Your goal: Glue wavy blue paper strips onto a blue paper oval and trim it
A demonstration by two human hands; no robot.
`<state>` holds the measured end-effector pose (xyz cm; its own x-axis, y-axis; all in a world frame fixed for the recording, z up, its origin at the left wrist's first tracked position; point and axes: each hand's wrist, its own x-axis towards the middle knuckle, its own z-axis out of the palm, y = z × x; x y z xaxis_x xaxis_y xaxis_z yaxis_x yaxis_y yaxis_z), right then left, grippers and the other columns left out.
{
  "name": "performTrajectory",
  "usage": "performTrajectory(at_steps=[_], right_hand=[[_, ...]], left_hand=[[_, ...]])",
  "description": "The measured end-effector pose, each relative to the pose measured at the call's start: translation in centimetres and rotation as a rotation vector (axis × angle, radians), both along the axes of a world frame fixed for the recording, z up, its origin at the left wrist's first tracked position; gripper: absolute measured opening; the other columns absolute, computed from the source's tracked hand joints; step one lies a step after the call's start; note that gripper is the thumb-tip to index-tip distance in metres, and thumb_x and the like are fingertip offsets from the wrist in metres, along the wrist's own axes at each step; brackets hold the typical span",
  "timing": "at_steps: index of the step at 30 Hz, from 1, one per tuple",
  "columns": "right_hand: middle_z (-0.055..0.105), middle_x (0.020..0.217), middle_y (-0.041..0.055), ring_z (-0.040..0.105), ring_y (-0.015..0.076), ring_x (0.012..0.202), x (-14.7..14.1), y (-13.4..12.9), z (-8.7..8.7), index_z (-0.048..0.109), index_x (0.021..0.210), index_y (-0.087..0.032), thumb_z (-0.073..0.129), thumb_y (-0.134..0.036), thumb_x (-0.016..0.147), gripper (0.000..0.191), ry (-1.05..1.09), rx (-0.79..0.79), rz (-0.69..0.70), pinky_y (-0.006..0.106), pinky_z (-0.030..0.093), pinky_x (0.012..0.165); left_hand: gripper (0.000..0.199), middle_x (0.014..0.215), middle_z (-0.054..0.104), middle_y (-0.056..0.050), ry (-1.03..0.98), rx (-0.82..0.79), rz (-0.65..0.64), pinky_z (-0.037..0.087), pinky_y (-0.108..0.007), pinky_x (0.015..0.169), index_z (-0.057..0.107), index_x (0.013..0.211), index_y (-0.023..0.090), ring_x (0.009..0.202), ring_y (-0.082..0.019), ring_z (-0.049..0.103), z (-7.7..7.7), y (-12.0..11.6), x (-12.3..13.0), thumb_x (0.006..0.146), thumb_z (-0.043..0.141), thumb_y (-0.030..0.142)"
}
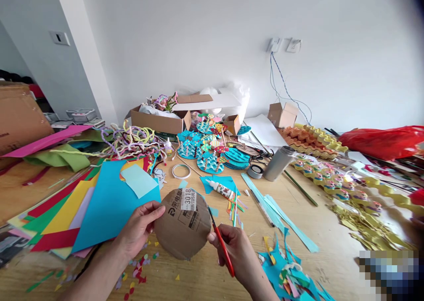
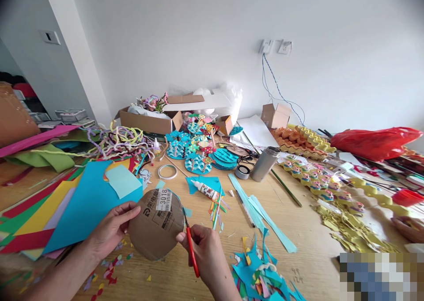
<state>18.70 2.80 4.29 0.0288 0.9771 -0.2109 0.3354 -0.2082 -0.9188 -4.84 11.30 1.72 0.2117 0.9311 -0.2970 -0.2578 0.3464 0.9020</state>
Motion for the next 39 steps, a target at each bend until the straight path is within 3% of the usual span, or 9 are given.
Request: performTrajectory(at_steps=[7,14,28,39], right_hand=[[0.038,0.043,-0.0065,0.041,0.0097,0.041,0.3,0.2,-0.4,0.039,0.057,-0.022,0.057,-0.065,0.073,0.050,-0.002,0.039,-0.049,0.022,0.026,0.043],[0.035,0.058,-0.0045,0.032,0.0105,0.057,0.8,0.2,-0.6,0.046,0.060,-0.018,0.062,-0.056,0.074,0.043,-0.200,0.141,-0.071,0.022,0.026,0.049],[0.030,0.056,-0.0058,0.034,0.0093,0.052,1.1,0.2,-1.0,0.045,0.061,-0.019,0.063,-0.059,0.073,0.045,-0.037,0.057,0.064,0.021,0.030,0.046],[0.033,0.054,-0.0061,0.037,0.0089,0.049,1.0,0.1,-0.7,0.044,0.059,-0.019,0.065,-0.058,0.071,0.046,0.011,0.014,0.067,0.021,0.031,0.045]], left_hand=[[0.033,0.058,0.054,0.005,-0.001,0.013,-0.014,0.024,-0.020,0.047,0.061,0.065,0.016,0.054,-0.006,0.036,0.2,-0.1,0.1,0.059,0.083,0.040],[0.033,0.064,0.059,0.002,0.066,0.065,-0.067,0.027,-0.021,0.051,0.063,0.069,0.016,0.059,-0.009,0.042,0.6,-0.4,0.1,0.061,0.081,0.043],[0.030,0.064,0.060,0.002,0.049,0.060,-0.083,0.029,-0.022,0.053,0.065,0.070,0.017,0.061,-0.010,0.045,0.4,-0.4,-0.1,0.064,0.080,0.042],[0.030,0.067,0.062,0.000,0.064,0.064,-0.109,0.031,-0.023,0.055,0.066,0.071,0.016,0.063,-0.012,0.048,0.8,-0.5,0.1,0.064,0.079,0.042]])
